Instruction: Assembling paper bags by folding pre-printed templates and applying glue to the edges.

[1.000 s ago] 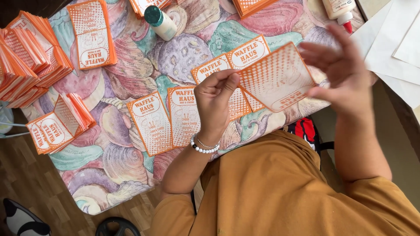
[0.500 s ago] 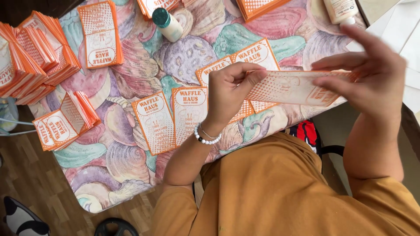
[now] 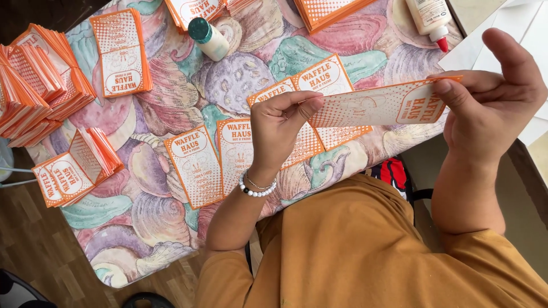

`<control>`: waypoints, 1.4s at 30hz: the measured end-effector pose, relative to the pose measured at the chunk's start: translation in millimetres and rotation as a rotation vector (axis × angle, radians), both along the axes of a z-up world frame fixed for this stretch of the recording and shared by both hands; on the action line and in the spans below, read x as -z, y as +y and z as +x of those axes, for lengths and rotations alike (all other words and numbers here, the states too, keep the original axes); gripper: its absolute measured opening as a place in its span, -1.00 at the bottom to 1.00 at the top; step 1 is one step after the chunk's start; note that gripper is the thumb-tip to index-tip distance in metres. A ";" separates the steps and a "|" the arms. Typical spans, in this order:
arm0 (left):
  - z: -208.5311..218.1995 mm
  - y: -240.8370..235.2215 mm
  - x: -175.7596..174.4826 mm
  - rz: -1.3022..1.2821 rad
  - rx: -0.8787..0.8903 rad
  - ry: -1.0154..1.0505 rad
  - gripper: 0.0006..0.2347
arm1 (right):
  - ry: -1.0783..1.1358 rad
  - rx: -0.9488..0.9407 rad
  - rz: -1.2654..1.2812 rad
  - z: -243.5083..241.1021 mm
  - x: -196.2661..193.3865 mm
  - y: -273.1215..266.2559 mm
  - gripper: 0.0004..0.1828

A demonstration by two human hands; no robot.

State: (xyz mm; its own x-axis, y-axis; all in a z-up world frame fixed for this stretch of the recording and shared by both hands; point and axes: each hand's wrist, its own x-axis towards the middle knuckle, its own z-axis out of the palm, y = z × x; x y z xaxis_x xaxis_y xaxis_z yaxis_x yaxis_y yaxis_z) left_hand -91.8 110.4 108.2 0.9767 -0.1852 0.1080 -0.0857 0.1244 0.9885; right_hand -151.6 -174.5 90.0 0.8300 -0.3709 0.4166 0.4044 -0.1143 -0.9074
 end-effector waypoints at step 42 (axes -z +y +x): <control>-0.7 5.0 49.5 -0.399 -0.235 0.202 -0.86 | 0.290 -0.568 0.089 -4.9 50.1 -2.7 -0.21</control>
